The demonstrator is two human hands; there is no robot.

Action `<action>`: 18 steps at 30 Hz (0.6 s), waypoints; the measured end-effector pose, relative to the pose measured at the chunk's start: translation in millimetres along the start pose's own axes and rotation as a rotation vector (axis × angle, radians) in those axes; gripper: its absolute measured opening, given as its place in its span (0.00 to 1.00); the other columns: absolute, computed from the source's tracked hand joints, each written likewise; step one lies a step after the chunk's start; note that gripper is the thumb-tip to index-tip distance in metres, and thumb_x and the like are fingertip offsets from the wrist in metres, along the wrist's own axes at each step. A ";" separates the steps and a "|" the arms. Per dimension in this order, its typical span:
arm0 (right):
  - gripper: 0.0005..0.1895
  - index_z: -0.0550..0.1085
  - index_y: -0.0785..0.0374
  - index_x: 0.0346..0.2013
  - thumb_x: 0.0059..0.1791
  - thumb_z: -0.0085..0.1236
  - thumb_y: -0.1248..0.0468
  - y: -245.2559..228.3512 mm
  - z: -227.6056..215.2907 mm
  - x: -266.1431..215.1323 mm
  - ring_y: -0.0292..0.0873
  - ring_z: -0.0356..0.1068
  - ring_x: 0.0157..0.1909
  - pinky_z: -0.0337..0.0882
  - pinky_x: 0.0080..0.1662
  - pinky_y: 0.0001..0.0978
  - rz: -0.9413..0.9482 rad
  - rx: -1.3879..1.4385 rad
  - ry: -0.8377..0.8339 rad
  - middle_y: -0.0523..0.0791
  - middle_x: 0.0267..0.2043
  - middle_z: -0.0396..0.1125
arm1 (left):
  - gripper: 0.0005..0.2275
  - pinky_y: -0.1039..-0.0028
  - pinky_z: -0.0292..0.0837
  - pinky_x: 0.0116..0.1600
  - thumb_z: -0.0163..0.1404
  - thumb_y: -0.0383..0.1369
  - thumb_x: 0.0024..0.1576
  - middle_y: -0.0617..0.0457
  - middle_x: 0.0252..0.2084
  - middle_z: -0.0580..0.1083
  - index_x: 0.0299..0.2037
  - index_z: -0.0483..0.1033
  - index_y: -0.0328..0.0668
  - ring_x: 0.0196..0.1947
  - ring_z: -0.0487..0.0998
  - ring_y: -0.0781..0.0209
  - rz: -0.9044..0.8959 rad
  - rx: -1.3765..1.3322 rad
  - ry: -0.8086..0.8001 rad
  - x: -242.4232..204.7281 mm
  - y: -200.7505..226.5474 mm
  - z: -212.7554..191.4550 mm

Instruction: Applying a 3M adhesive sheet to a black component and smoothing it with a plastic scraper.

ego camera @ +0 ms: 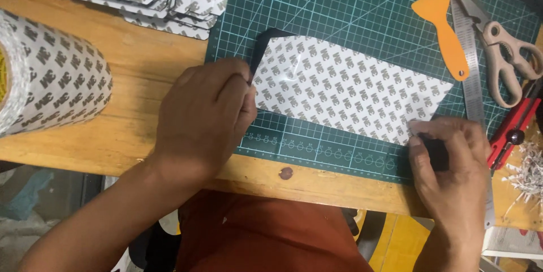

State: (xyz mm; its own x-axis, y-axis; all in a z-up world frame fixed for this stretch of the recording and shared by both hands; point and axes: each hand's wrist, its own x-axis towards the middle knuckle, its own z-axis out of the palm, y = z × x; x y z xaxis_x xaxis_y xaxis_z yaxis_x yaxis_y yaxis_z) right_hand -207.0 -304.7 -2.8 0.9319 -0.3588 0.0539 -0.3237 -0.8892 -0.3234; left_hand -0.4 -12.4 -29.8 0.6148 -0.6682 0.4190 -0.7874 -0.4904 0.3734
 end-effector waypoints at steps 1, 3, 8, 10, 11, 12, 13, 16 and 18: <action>0.12 0.76 0.59 0.56 0.57 0.61 0.66 -1.1 0.0 0.6 0.56 0.61 0.62 0.63 0.60 0.50 0.003 0.000 0.002 0.50 0.58 0.63 | 0.12 0.64 0.68 0.40 0.55 0.18 0.58 0.51 0.40 0.72 0.28 0.64 0.39 0.33 0.71 0.53 0.003 -0.001 -0.001 0.1 -0.1 0.4; 0.11 0.76 0.62 0.55 0.57 0.59 0.70 -3.2 0.1 1.6 0.54 0.63 0.59 0.57 0.65 0.49 -0.068 -0.003 0.031 0.51 0.54 0.64 | 0.11 0.63 0.68 0.42 0.55 0.19 0.60 0.51 0.41 0.72 0.30 0.65 0.38 0.35 0.72 0.52 0.001 0.004 0.014 -0.3 -0.1 1.3; 0.09 0.77 0.64 0.52 0.56 0.62 0.72 1.1 6.0 -1.2 0.53 0.63 0.59 0.54 0.66 0.48 -0.109 -0.030 0.079 0.51 0.54 0.65 | 0.09 0.62 0.69 0.42 0.53 0.21 0.62 0.51 0.41 0.72 0.31 0.67 0.38 0.35 0.73 0.52 -0.003 -0.006 -0.011 -0.5 -0.6 -0.5; 0.09 0.77 0.65 0.51 0.56 0.64 0.71 3.0 8.7 -2.8 0.52 0.63 0.59 0.54 0.67 0.50 -0.137 -0.054 0.096 0.50 0.55 0.65 | 0.09 0.62 0.70 0.44 0.53 0.22 0.63 0.51 0.42 0.73 0.31 0.68 0.38 0.36 0.74 0.53 0.008 -0.004 -0.017 -0.5 -0.6 -1.3; 0.10 0.77 0.65 0.52 0.56 0.64 0.72 1.0 9.0 -2.8 0.54 0.63 0.59 0.56 0.66 0.52 -0.154 -0.064 0.112 0.51 0.55 0.65 | 0.08 0.62 0.71 0.44 0.53 0.21 0.63 0.51 0.43 0.73 0.32 0.68 0.38 0.36 0.74 0.53 0.004 -0.002 -0.014 -0.6 -0.4 -1.4; 0.10 0.77 0.65 0.52 0.56 0.64 0.74 -1.1 9.3 -2.8 0.56 0.63 0.59 0.58 0.65 0.54 -0.172 -0.073 0.129 0.53 0.56 0.64 | 0.07 0.62 0.71 0.44 0.53 0.21 0.63 0.51 0.43 0.73 0.33 0.69 0.37 0.36 0.74 0.53 0.001 0.000 -0.010 -0.6 -0.3 -1.6; 0.10 0.77 0.65 0.52 0.56 0.64 0.74 0.0 11.6 -4.2 0.56 0.63 0.59 0.58 0.65 0.54 -0.169 -0.075 0.131 0.53 0.56 0.64 | 0.07 0.62 0.71 0.44 0.53 0.21 0.63 0.51 0.43 0.73 0.33 0.69 0.37 0.36 0.74 0.53 0.004 -0.003 -0.009 -0.6 -0.4 -1.8; 0.16 0.74 0.63 0.57 0.55 0.61 0.75 -4.4 14.9 -6.5 0.55 0.62 0.57 0.59 0.57 0.48 -0.190 -0.126 0.156 0.54 0.58 0.64 | 0.07 0.60 0.68 0.42 0.51 0.23 0.64 0.50 0.43 0.72 0.34 0.68 0.37 0.36 0.73 0.51 0.004 -0.012 -0.025 -0.5 -0.6 -2.3; 0.13 0.76 0.63 0.55 0.57 0.61 0.76 -18.1 12.3 -4.2 0.60 0.65 0.58 0.60 0.60 0.55 -0.218 -0.197 0.221 0.56 0.59 0.65 | 0.07 0.60 0.67 0.42 0.52 0.22 0.64 0.51 0.43 0.73 0.34 0.68 0.38 0.35 0.73 0.51 0.007 -0.016 -0.017 -0.4 -0.9 -2.6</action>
State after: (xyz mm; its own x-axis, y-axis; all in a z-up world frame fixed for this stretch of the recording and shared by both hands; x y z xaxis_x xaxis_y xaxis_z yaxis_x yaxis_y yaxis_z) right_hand -203.1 -283.6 -8.8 0.9313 -0.1883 0.3117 -0.1668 -0.9815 -0.0944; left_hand 0.2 -10.3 -28.2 0.6081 -0.6812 0.4076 -0.7910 -0.4765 0.3838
